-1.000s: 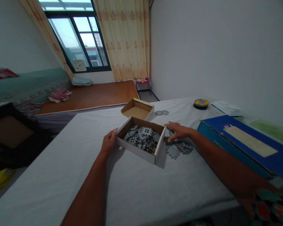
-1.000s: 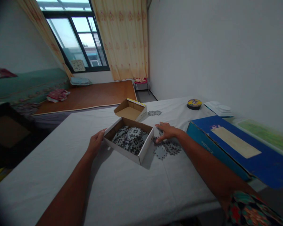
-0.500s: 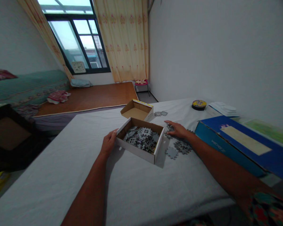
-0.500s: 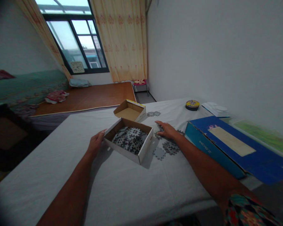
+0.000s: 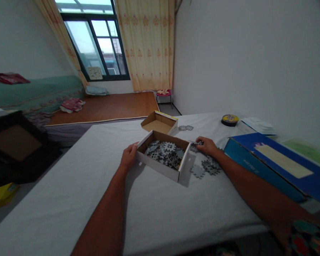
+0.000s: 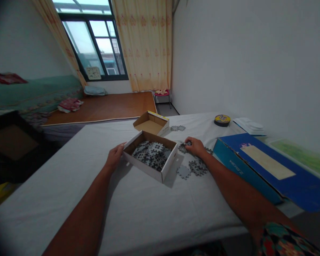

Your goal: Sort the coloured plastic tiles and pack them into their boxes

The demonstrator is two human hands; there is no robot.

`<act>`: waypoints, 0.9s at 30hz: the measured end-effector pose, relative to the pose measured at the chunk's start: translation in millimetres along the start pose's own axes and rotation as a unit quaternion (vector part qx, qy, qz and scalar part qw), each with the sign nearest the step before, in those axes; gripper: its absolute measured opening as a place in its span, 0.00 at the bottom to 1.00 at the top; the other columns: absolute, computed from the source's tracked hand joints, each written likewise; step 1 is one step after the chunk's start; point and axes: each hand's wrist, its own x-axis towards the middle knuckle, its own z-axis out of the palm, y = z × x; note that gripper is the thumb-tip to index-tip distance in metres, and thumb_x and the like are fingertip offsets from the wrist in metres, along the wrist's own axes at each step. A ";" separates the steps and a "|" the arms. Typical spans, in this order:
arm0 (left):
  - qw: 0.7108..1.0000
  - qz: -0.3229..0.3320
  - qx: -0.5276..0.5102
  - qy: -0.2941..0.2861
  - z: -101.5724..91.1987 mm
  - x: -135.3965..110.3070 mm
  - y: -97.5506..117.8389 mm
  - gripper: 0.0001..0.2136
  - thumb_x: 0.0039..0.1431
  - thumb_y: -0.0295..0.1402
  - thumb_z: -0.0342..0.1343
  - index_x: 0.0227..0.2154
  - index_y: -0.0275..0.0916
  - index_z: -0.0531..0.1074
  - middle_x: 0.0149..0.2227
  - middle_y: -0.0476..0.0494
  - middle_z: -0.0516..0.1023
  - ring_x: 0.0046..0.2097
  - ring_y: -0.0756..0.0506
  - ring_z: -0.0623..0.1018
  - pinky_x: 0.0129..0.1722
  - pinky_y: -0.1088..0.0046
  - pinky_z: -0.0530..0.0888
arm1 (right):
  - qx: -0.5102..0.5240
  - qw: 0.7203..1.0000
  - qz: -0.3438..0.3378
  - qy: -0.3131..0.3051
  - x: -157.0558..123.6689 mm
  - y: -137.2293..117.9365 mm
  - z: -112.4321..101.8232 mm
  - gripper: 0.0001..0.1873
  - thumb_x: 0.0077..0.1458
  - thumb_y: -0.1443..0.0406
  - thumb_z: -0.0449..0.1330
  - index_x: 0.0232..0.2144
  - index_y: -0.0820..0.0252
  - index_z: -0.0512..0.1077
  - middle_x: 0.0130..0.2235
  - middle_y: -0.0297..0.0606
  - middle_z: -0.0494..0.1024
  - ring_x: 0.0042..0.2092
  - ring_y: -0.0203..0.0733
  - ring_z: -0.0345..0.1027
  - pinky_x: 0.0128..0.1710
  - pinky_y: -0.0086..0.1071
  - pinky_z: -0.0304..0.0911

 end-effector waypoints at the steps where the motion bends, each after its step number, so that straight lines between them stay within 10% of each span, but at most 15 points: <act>1: 1.000 -0.002 -0.002 0.001 0.2 0.0 0.4 0.28 0.57 0.52 0.49 0.46 0.32 0.79 0.46 0.38 0.81 0.51 0.37 0.77 0.54 0.62 0.69 | 0.030 0.999 0.015 0.019 3.8 -0.3 -4.9 0.11 0.42 0.62 0.59 0.31 0.57 0.74 0.31 0.35 0.77 0.35 0.43 0.70 0.37 0.33 0.64; 8: 1.000 0.005 -0.008 -0.013 0.3 1.0 1.4 0.27 0.58 0.50 0.49 0.46 0.33 0.79 0.45 0.39 0.82 0.50 0.38 0.77 0.53 0.61 0.70 | 0.281 0.956 0.001 0.087 22.8 -81.9 -31.6 0.16 0.43 0.56 0.62 0.33 0.59 0.71 0.23 0.28 0.67 0.23 0.33 0.57 0.23 0.28 0.57; 13: 1.000 0.010 0.005 -0.011 -0.1 2.1 -1.9 0.28 0.57 0.52 0.48 0.45 0.32 0.79 0.47 0.37 0.81 0.51 0.37 0.77 0.55 0.60 0.69 | 0.221 0.952 -0.205 -0.057 9.4 -154.5 -23.8 0.25 0.45 0.51 0.67 0.44 0.57 0.74 0.45 0.41 0.77 0.46 0.47 0.70 0.47 0.40 0.65; 21: 1.000 0.000 0.014 -0.008 -1.3 3.4 -3.8 0.29 0.57 0.53 0.48 0.46 0.32 0.78 0.48 0.38 0.80 0.53 0.37 0.76 0.56 0.59 0.68 | 0.020 0.987 -0.120 -0.100 -20.4 -57.0 -54.4 0.46 0.50 0.38 0.58 0.63 0.56 0.61 0.65 0.50 0.60 0.66 0.60 0.51 0.63 0.55 0.49; 27: 1.000 -0.013 0.012 -0.007 -1.4 2.1 -6.3 0.30 0.58 0.51 0.47 0.50 0.30 0.76 0.50 0.35 0.79 0.53 0.36 0.75 0.56 0.60 0.67 | -0.123 0.964 -0.108 -0.209 -96.3 -27.0 -20.2 0.62 0.36 0.36 0.65 0.69 0.48 0.49 0.71 0.48 0.44 0.69 0.68 0.35 0.63 0.62 0.42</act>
